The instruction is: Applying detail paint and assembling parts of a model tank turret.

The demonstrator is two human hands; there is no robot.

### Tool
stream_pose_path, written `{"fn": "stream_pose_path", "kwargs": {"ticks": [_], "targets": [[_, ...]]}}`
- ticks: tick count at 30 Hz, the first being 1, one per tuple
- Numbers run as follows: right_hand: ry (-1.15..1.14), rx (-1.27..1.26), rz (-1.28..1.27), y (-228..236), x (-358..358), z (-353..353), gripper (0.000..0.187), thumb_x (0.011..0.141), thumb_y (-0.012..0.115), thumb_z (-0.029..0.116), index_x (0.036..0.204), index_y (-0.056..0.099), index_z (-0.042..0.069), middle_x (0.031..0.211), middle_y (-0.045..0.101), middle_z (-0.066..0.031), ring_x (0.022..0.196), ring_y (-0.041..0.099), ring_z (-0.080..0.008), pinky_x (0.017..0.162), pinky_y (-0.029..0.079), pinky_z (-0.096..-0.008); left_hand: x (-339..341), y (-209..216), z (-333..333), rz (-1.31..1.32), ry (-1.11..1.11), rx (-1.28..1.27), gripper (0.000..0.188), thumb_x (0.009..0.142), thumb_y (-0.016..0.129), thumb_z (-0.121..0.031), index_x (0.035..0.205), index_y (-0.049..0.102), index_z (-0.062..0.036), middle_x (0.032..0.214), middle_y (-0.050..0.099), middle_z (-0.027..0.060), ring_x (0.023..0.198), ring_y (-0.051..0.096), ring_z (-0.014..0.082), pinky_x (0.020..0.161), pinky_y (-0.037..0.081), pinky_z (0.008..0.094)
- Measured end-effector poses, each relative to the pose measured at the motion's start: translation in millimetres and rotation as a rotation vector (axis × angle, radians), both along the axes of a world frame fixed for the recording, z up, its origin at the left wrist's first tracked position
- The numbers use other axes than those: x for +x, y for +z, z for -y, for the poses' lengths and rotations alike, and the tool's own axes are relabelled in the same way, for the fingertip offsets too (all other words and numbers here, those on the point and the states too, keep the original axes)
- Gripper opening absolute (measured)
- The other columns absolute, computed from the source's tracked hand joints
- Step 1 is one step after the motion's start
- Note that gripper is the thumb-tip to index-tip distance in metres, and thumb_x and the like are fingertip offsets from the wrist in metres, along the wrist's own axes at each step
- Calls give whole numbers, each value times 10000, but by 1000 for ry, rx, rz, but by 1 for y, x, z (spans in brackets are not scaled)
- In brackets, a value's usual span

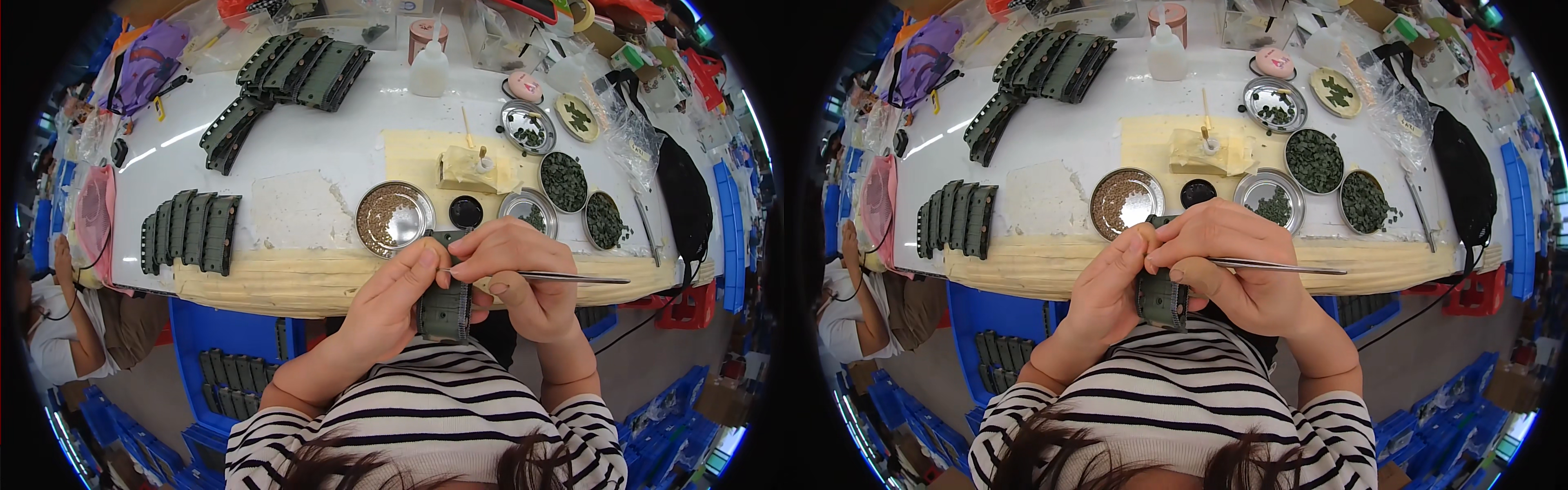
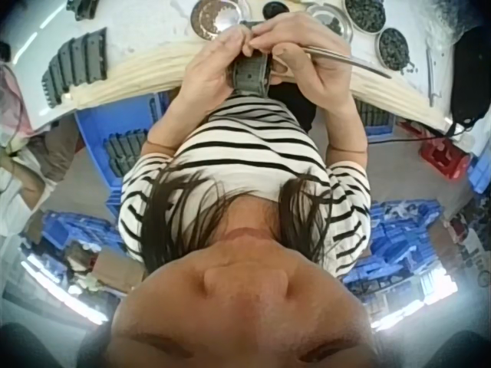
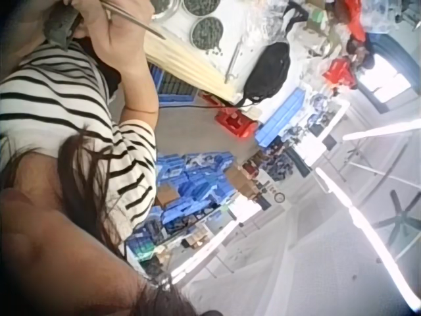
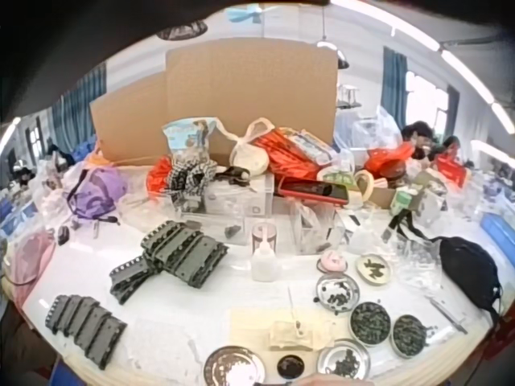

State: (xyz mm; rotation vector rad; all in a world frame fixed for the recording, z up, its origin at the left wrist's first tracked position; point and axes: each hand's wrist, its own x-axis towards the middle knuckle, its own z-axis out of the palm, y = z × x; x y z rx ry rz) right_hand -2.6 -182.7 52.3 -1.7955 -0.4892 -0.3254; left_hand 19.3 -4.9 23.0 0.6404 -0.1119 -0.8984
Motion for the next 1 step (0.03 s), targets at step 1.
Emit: {"fn": "stream_pose_path", "kwargs": {"ticks": [1], "targets": [[-4,-7,3,1,0,0,298,900,572,261,833,686,-6,739,657,-110,823,658,-289,773,491,-382,0,-1,0,11,0,0,341,1044,299,-339,937,416,-36,1037,566,162,1007,637,239,883,555,401]]}}
